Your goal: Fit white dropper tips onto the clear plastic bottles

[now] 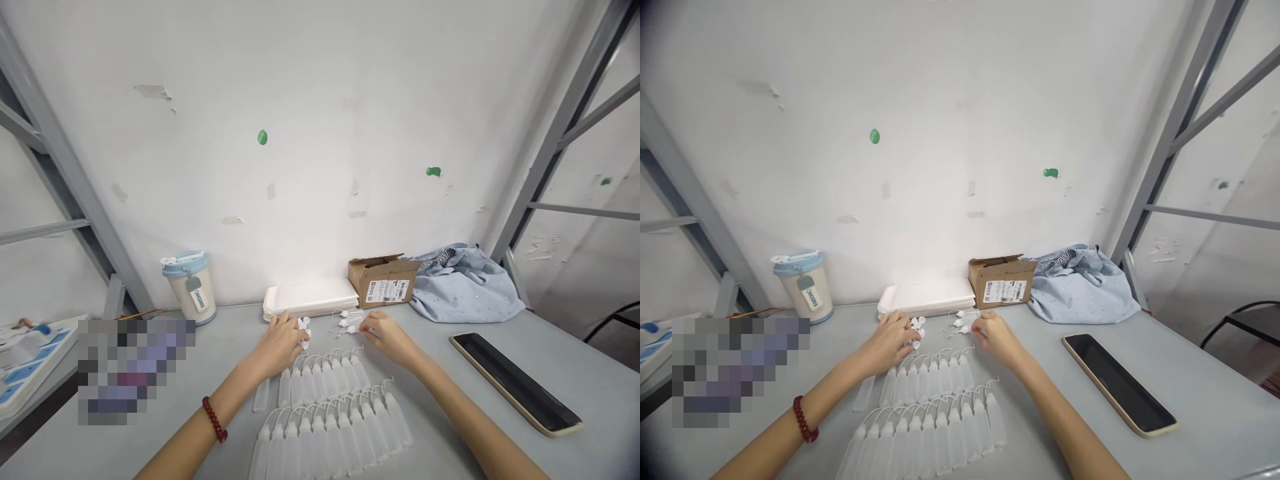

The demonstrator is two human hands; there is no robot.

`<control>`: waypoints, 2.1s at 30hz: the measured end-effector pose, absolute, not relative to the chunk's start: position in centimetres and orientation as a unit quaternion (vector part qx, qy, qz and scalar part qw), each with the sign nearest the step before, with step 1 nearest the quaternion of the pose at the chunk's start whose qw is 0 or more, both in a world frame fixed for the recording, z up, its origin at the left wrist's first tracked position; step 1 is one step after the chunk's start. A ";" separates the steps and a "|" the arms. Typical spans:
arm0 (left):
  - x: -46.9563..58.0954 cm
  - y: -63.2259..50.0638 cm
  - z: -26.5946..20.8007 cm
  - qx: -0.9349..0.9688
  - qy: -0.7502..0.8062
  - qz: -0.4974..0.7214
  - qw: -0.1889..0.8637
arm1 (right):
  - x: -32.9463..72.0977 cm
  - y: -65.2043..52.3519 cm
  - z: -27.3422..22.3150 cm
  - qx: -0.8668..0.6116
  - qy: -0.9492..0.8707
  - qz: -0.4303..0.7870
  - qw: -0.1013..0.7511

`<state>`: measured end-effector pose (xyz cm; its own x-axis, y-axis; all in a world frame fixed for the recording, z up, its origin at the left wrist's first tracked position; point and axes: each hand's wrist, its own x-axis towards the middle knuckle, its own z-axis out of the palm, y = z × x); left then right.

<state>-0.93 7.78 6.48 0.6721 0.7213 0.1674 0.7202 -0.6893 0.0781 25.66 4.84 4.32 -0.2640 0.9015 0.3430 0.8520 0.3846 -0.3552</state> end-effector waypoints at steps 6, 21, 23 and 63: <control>-0.7 8.1 5.8 0.911 0.395 0.111 0.026 | 25.5 5.1 3.5 -0.558 -0.795 0.058 0.230; -3.4 4.3 6.7 0.788 0.495 0.336 0.146 | 24.5 3.1 5.7 -0.558 -0.801 0.079 0.202; -3.9 3.7 6.7 0.751 0.525 0.366 0.162 | 24.2 2.3 6.3 -0.559 -0.803 0.100 0.182; -1.8 0.9 7.8 0.752 0.446 0.324 0.362 | 18.5 -1.5 5.9 -0.389 -0.850 0.012 0.356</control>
